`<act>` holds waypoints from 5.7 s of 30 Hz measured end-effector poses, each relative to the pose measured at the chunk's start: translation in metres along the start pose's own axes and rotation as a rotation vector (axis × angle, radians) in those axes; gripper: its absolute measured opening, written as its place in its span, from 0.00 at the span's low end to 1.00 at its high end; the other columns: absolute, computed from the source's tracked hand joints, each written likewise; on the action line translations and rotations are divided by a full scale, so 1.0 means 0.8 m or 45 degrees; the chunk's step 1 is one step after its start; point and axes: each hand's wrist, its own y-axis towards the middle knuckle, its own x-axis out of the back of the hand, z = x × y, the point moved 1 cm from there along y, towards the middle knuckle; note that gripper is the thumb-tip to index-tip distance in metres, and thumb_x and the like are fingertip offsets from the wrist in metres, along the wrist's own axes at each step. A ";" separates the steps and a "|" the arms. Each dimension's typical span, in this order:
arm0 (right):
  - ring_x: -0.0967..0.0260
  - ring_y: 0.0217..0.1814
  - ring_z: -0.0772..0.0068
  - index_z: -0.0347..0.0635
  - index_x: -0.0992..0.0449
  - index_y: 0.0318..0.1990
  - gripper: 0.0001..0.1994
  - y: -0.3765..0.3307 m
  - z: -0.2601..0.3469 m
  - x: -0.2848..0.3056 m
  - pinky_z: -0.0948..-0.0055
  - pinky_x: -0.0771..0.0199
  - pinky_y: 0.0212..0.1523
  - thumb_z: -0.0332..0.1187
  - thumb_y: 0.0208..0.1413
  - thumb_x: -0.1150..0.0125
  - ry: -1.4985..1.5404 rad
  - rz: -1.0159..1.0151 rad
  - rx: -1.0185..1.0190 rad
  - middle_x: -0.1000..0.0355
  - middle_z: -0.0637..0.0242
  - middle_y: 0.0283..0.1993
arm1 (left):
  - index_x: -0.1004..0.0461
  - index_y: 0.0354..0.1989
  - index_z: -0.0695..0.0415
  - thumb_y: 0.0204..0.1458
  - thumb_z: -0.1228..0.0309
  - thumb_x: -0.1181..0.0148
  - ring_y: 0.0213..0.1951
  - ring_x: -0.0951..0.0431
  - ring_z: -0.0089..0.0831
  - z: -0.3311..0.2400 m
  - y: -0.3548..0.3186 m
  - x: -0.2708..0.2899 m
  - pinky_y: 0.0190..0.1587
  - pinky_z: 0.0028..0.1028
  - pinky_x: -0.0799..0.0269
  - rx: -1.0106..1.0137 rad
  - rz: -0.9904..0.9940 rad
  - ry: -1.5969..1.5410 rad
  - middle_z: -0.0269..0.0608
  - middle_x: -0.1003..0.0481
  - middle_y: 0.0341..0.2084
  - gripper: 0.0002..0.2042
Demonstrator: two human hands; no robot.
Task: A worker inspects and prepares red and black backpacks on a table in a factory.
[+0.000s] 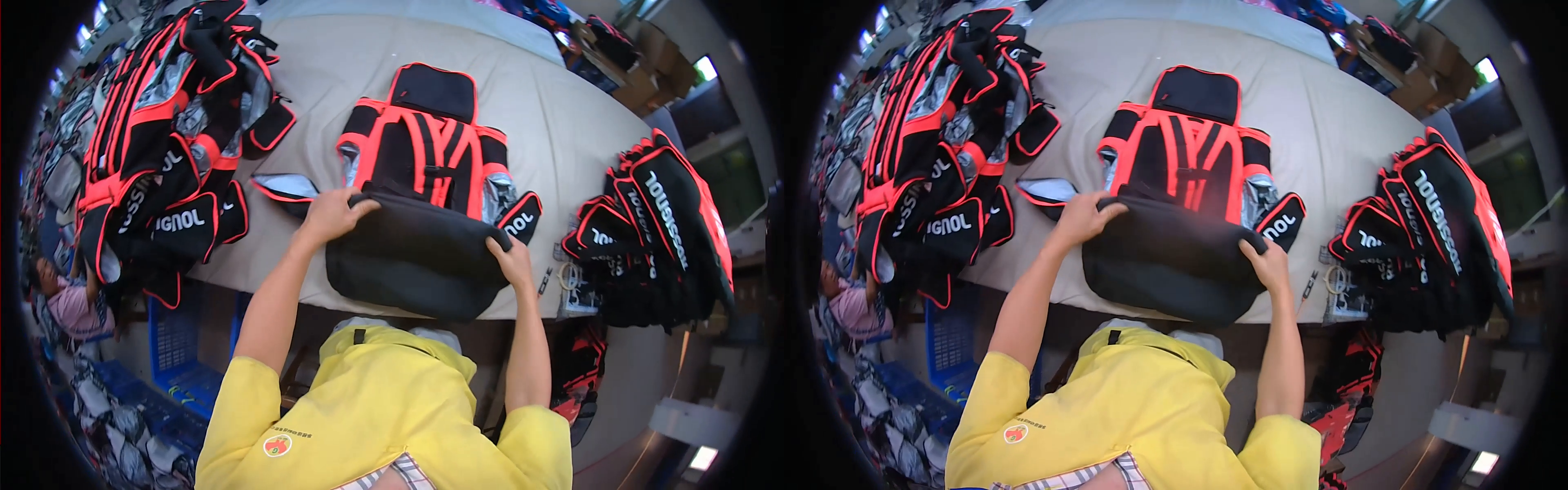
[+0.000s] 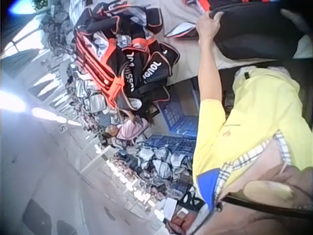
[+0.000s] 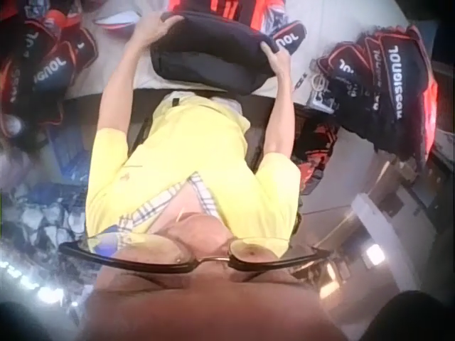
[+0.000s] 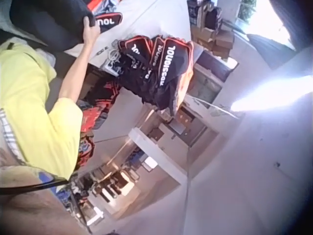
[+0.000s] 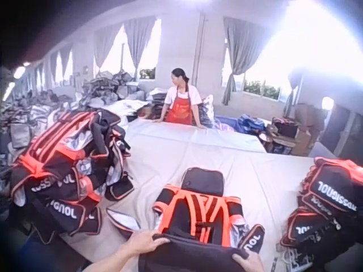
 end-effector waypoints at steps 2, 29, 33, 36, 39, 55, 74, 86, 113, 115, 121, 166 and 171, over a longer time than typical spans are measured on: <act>0.17 0.51 0.43 0.38 0.14 0.50 0.31 0.014 0.002 -0.010 0.54 0.20 0.53 0.61 0.58 0.29 -0.163 -0.038 -0.078 0.15 0.45 0.45 | 0.13 0.47 0.59 0.61 0.39 0.35 0.47 0.16 0.63 0.017 0.031 -0.017 0.49 0.53 0.22 0.129 0.026 0.033 0.63 0.16 0.40 0.30; 0.34 0.77 0.53 0.40 0.29 0.72 0.27 -0.153 -0.097 -0.144 0.46 0.42 0.81 0.45 0.72 0.36 2.384 -0.327 -0.515 0.28 0.55 0.73 | 0.16 0.46 0.61 0.60 0.50 0.29 0.47 0.16 0.57 -0.009 0.014 -0.022 0.50 0.45 0.22 -0.038 -0.067 -0.386 0.57 0.16 0.40 0.23; 0.26 0.70 0.55 0.32 0.28 0.68 0.24 -0.039 0.025 0.002 0.54 0.27 0.75 0.31 0.68 0.36 1.982 -0.524 -0.081 0.25 0.56 0.69 | 0.20 0.48 0.61 0.58 0.61 0.25 0.47 0.19 0.56 -0.079 -0.058 -0.044 0.51 0.44 0.24 -0.392 -0.299 -0.521 0.55 0.19 0.42 0.18; 0.21 0.62 0.58 0.32 0.29 0.69 0.26 0.004 0.174 0.104 0.61 0.21 0.67 0.22 0.62 0.34 1.417 -0.651 0.408 0.22 0.56 0.63 | 0.27 0.60 0.62 0.58 0.65 0.26 0.54 0.20 0.51 -0.130 -0.106 -0.063 0.58 0.41 0.26 -0.405 -0.217 -0.681 0.54 0.23 0.52 0.25; 0.20 0.57 0.62 0.29 0.24 0.64 0.23 -0.015 0.323 0.140 0.67 0.23 0.62 0.25 0.62 0.31 0.931 -0.467 0.566 0.19 0.58 0.58 | 0.39 0.75 0.62 0.60 0.68 0.28 0.63 0.24 0.37 -0.169 -0.128 -0.073 0.68 0.36 0.31 -0.239 0.008 -1.034 0.51 0.25 0.62 0.37; 0.42 0.80 0.36 0.40 0.36 0.76 0.50 -0.108 0.268 -0.106 0.39 0.38 0.75 0.57 0.51 0.21 -0.856 0.403 0.881 0.35 0.42 0.75 | 0.13 0.49 0.59 0.68 0.54 0.37 0.44 0.14 0.35 -0.057 -0.215 -0.123 0.51 0.39 0.22 0.346 0.655 -0.710 0.52 0.13 0.42 0.20; 0.18 0.53 0.38 0.40 0.22 0.58 0.26 0.015 0.057 0.032 0.53 0.19 0.53 0.43 0.57 0.22 -0.190 0.065 0.363 0.16 0.45 0.49 | 0.15 0.47 0.54 0.43 0.45 0.18 0.39 0.14 0.50 -0.041 -0.015 0.090 0.43 0.44 0.21 0.188 -0.084 0.149 0.48 0.16 0.27 0.30; 0.22 0.56 0.33 0.44 0.25 0.66 0.33 0.029 0.033 0.054 0.45 0.23 0.56 0.49 0.58 0.25 -0.362 0.128 0.408 0.19 0.40 0.52 | 0.15 0.43 0.57 0.48 0.42 0.23 0.42 0.14 0.55 -0.058 0.036 0.073 0.44 0.46 0.21 0.146 0.032 0.306 0.55 0.15 0.35 0.29; 0.16 0.38 0.66 0.19 0.22 0.56 0.30 0.145 0.085 -0.142 0.64 0.19 0.39 0.45 0.64 0.25 0.372 0.398 0.138 0.16 0.50 0.40 | 0.24 0.70 0.36 0.53 0.66 0.35 0.76 0.35 0.47 -0.128 -0.166 -0.197 0.76 0.60 0.46 -0.366 -0.040 0.558 0.38 0.31 0.74 0.31; 0.18 0.39 0.72 0.25 0.19 0.50 0.21 0.128 0.113 -0.120 0.66 0.19 0.39 0.39 0.64 0.26 0.778 0.618 0.057 0.15 0.56 0.43 | 0.24 0.70 0.35 0.53 0.67 0.36 0.76 0.35 0.47 -0.120 -0.170 -0.200 0.76 0.59 0.45 -0.358 -0.018 0.549 0.38 0.31 0.74 0.31; 0.31 0.43 0.59 0.59 0.13 0.60 0.34 -0.085 0.064 -0.051 0.61 0.28 0.51 0.17 0.44 0.37 -0.448 1.318 1.092 0.34 0.66 0.32 | 0.25 0.70 0.45 0.55 0.67 0.39 0.77 0.36 0.46 -0.102 -0.157 -0.208 0.77 0.57 0.44 -0.389 0.027 0.376 0.42 0.30 0.73 0.30; 0.18 0.55 0.49 0.41 0.32 0.73 0.27 -0.334 0.015 -0.050 0.58 0.18 0.56 0.24 0.66 0.35 -0.263 0.124 -0.282 0.19 0.49 0.55 | 0.16 0.59 0.38 0.40 0.76 0.30 0.78 0.38 0.53 -0.007 -0.179 -0.055 0.79 0.66 0.48 -0.900 0.425 0.095 0.40 0.28 0.71 0.32; 0.15 0.48 0.60 0.38 0.26 0.67 0.21 -0.378 0.009 -0.045 0.64 0.16 0.51 0.26 0.69 0.34 -0.195 -0.065 -0.283 0.17 0.53 0.49 | 0.16 0.59 0.37 0.42 0.78 0.29 0.79 0.38 0.49 -0.010 -0.187 -0.063 0.79 0.62 0.47 -0.872 0.366 0.172 0.38 0.28 0.72 0.31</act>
